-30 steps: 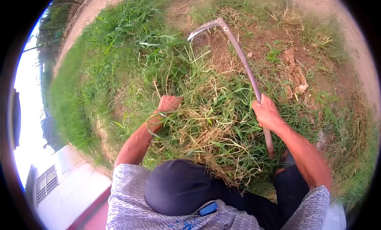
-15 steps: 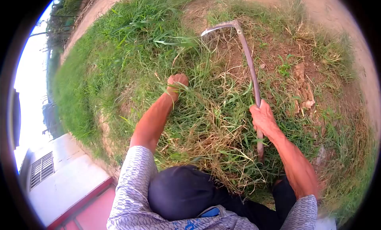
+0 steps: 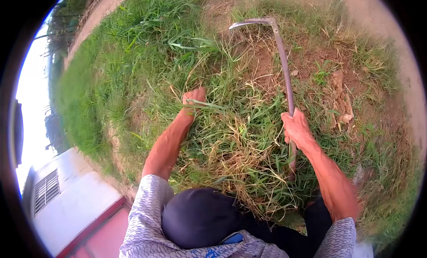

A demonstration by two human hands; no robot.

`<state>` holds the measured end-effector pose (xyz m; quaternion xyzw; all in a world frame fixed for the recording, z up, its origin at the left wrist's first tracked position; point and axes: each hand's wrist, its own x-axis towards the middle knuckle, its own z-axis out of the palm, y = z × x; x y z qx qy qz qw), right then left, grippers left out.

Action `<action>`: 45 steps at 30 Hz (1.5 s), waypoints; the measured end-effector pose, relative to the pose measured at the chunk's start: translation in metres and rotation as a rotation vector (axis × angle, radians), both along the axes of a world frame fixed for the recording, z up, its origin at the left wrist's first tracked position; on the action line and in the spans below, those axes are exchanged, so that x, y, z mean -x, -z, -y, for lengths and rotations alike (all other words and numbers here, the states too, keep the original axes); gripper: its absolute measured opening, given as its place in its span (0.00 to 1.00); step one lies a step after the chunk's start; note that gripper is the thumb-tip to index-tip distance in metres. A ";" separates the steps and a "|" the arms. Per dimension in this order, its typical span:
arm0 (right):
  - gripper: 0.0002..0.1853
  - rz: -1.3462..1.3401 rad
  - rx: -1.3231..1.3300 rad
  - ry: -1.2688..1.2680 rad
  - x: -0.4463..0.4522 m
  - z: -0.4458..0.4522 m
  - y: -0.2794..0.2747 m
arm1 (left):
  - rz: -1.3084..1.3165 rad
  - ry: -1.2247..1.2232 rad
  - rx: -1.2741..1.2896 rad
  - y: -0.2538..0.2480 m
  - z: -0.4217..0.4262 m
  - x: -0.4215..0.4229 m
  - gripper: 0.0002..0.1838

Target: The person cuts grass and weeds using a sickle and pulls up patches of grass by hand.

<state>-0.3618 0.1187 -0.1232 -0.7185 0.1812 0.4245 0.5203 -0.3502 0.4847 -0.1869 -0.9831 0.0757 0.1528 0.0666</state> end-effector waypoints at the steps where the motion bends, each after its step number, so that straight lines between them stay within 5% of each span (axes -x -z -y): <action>1: 0.10 0.032 -0.046 0.077 0.007 -0.005 0.008 | 0.049 0.016 0.054 0.007 -0.007 0.005 0.05; 4: 0.14 0.221 0.245 -0.613 0.072 0.041 0.029 | 0.142 0.084 0.122 0.018 -0.015 0.013 0.07; 5: 0.14 0.214 0.252 -0.621 0.068 0.046 0.020 | 0.065 0.075 0.109 0.012 -0.008 0.017 0.07; 8: 0.15 0.210 0.212 -0.563 0.064 0.060 0.012 | 0.023 0.064 0.103 0.001 -0.010 0.032 0.06; 10: 0.13 -0.142 0.146 -0.313 0.030 0.038 -0.030 | -0.120 -0.036 0.058 -0.022 -0.014 0.047 0.05; 14: 0.10 -0.075 -0.010 0.039 0.007 0.010 -0.007 | -0.036 0.036 0.083 -0.015 -0.021 0.051 0.08; 16: 0.10 0.017 0.080 -0.093 0.017 0.021 -0.001 | -0.024 0.012 0.062 -0.023 -0.012 0.053 0.05; 18: 0.11 0.137 0.297 -0.736 0.054 0.062 0.015 | -0.157 0.037 0.145 -0.031 -0.018 0.069 0.06; 19: 0.11 0.145 0.277 -0.732 0.076 0.085 0.007 | -0.456 0.030 0.143 -0.047 -0.010 0.076 0.09; 20: 0.11 0.163 0.257 -0.720 0.091 0.101 0.000 | -0.013 0.267 0.457 -0.031 -0.024 0.130 0.12; 21: 0.11 0.167 0.256 -0.723 0.096 0.106 -0.014 | -0.033 0.278 0.548 -0.045 -0.022 0.158 0.11; 23: 0.11 -0.240 0.247 -0.513 0.096 0.114 -0.044 | -0.108 0.271 0.755 -0.079 -0.013 0.197 0.10; 26: 0.10 -0.191 0.123 -0.155 0.072 0.104 -0.055 | -0.423 0.178 0.857 -0.087 -0.015 0.198 0.10; 30: 0.09 -0.059 0.089 0.118 0.022 0.090 -0.009 | -0.319 0.345 0.269 -0.083 0.021 0.139 0.06; 35: 0.14 0.086 0.298 -0.430 0.070 0.150 0.003 | -0.253 0.354 0.248 -0.072 0.056 0.054 0.28; 37: 0.16 -0.117 0.351 -0.374 0.082 0.144 -0.050 | -0.361 0.171 0.381 -0.070 0.063 0.046 0.45; 40: 0.16 0.018 0.368 -0.492 0.114 0.195 -0.046 | -0.534 -0.035 0.383 -0.045 0.059 0.050 0.45; 45: 0.09 -0.088 0.177 -0.048 0.052 0.120 -0.059 | -0.548 0.216 0.177 -0.030 0.070 0.073 0.31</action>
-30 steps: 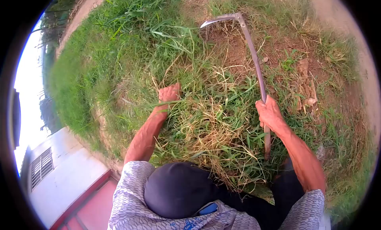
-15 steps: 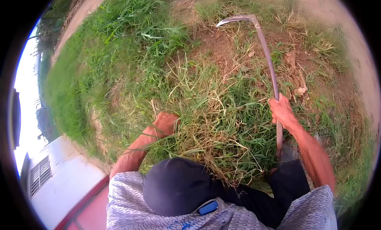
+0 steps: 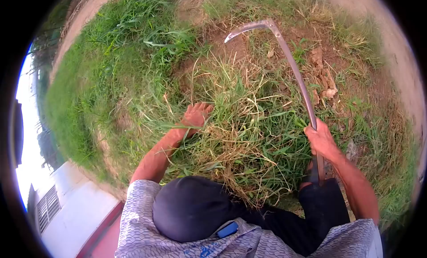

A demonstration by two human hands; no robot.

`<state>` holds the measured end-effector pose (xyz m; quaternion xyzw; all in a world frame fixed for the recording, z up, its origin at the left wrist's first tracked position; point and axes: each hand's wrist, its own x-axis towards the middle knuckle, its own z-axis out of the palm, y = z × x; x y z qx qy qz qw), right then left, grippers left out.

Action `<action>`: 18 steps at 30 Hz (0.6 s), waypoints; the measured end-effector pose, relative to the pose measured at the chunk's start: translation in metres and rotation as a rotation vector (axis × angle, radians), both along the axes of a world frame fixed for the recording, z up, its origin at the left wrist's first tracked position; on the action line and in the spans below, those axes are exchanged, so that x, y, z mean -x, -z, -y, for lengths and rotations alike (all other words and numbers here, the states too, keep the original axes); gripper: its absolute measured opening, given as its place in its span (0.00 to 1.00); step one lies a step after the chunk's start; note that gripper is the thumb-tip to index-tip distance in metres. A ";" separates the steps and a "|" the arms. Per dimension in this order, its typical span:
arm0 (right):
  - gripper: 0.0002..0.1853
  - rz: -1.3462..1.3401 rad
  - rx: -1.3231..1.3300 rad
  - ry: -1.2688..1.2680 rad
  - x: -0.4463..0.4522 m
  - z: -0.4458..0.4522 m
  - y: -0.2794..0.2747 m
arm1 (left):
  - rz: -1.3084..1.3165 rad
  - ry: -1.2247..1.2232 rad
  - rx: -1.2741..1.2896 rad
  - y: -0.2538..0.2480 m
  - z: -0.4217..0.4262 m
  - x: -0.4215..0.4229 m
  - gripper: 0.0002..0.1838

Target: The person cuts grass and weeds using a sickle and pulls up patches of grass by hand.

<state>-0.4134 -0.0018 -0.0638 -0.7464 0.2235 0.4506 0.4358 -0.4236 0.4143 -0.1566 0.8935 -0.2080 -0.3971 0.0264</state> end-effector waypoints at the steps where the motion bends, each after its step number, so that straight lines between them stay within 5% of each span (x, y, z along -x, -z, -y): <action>1: 0.09 -0.007 0.000 0.008 -0.012 -0.001 0.009 | -0.007 0.008 0.000 0.003 -0.001 0.008 0.31; 4: 0.10 0.175 0.130 -0.363 -0.006 0.016 0.036 | -0.134 -0.086 0.120 -0.006 -0.013 0.027 0.29; 8: 0.12 0.328 0.395 -0.594 0.082 0.150 0.021 | -1.064 -1.231 1.229 -0.018 -0.087 0.110 0.51; 9: 0.14 0.394 0.424 -0.603 0.106 0.179 0.009 | -1.187 -1.360 1.356 -0.025 -0.099 0.122 0.58; 12: 0.15 0.166 0.532 -0.518 0.135 0.201 -0.041 | -1.231 -1.368 1.242 -0.036 -0.125 0.119 0.56; 18: 0.13 0.166 0.598 -0.514 0.126 0.135 -0.051 | -1.110 -1.070 0.769 -0.029 -0.100 0.074 0.54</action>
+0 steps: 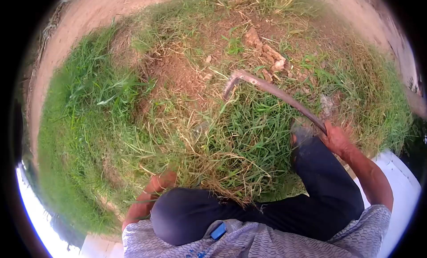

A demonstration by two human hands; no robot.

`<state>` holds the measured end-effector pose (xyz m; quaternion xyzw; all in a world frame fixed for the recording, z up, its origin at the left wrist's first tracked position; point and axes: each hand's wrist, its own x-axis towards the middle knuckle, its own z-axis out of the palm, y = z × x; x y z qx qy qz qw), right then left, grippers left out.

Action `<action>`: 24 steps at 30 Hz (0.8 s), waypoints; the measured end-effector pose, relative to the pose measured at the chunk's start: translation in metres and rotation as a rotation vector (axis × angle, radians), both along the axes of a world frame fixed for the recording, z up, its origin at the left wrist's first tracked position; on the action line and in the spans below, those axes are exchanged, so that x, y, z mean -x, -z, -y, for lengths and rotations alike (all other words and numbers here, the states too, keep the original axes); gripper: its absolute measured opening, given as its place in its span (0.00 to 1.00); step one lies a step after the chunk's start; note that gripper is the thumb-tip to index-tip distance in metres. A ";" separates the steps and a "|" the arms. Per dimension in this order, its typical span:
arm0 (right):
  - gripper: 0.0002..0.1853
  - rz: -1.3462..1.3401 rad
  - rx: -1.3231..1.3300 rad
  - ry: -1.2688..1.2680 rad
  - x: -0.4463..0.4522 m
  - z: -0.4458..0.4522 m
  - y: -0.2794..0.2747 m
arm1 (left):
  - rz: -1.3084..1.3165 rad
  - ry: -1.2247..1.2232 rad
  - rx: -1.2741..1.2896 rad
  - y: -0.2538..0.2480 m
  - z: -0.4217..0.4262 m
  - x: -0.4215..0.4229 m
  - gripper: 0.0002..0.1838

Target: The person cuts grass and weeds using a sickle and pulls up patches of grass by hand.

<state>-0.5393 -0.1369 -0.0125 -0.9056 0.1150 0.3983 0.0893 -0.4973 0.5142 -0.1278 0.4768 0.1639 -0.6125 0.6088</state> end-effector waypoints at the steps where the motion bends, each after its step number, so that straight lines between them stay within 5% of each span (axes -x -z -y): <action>1: 0.13 -0.041 -0.015 0.072 -0.006 -0.010 -0.005 | 0.060 0.091 -0.062 0.000 0.010 -0.006 0.54; 7: 0.11 -0.141 0.003 0.234 0.009 -0.055 -0.044 | 0.422 0.452 -0.336 -0.011 0.049 -0.060 0.51; 15: 0.12 -0.068 0.018 0.240 0.024 -0.073 -0.065 | 0.753 0.539 -0.374 -0.032 0.081 -0.116 0.48; 22: 0.10 -0.033 -0.005 0.213 0.069 -0.052 -0.022 | 0.912 0.520 -0.476 -0.047 0.119 -0.113 0.45; 24: 0.09 0.106 -0.225 0.239 0.093 -0.040 0.005 | 0.960 0.522 -0.517 -0.054 0.139 -0.104 0.45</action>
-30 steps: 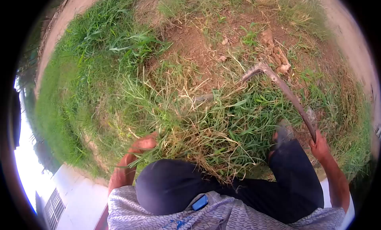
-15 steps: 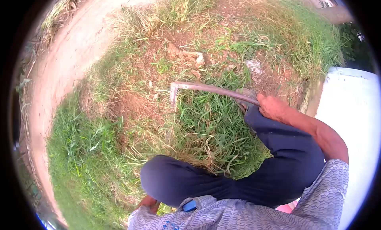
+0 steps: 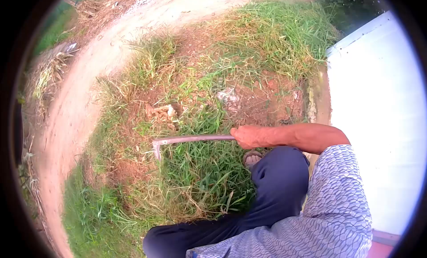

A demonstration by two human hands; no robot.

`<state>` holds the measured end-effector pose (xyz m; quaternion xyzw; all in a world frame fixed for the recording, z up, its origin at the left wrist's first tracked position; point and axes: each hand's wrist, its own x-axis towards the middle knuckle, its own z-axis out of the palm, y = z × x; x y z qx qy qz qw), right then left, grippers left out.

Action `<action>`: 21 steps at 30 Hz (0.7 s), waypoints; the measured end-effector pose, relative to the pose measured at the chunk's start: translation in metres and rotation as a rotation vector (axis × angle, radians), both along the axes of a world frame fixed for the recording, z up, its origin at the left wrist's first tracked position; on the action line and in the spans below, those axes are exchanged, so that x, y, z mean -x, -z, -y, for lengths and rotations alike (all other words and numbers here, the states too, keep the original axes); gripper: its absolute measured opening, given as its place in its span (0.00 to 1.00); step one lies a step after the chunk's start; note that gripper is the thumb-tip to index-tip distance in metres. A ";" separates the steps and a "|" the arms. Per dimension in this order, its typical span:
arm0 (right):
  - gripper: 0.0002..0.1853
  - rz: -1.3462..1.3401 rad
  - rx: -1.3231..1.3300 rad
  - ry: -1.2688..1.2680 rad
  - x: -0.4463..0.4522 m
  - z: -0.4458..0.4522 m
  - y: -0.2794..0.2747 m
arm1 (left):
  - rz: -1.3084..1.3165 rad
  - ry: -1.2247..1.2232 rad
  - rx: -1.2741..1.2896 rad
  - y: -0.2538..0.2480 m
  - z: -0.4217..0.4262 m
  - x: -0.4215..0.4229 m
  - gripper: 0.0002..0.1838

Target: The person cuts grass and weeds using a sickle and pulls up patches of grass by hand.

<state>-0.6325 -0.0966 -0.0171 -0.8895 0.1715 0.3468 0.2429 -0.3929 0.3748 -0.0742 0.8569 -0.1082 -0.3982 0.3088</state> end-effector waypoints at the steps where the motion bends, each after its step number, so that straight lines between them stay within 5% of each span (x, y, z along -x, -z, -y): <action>1: 0.09 0.021 0.001 0.006 0.009 0.010 0.007 | 0.026 -0.004 -0.009 -0.006 0.010 0.006 0.44; 6: 0.06 0.073 -0.062 -0.009 0.062 0.066 0.006 | 0.168 0.034 -0.041 -0.056 0.065 0.038 0.42; 10: 0.11 0.125 0.304 -0.197 0.097 0.157 -0.074 | 0.285 0.124 0.000 -0.113 0.131 0.055 0.41; 12: 0.12 0.073 0.308 -0.052 0.119 0.178 -0.110 | 0.338 0.176 0.044 -0.132 0.166 0.059 0.40; 15: 0.14 0.261 0.388 -0.104 0.160 0.207 -0.114 | 0.425 0.284 0.122 -0.158 0.225 0.059 0.39; 21: 0.12 0.333 0.592 0.383 0.283 0.331 -0.142 | 0.661 0.574 0.405 -0.183 0.378 0.037 0.37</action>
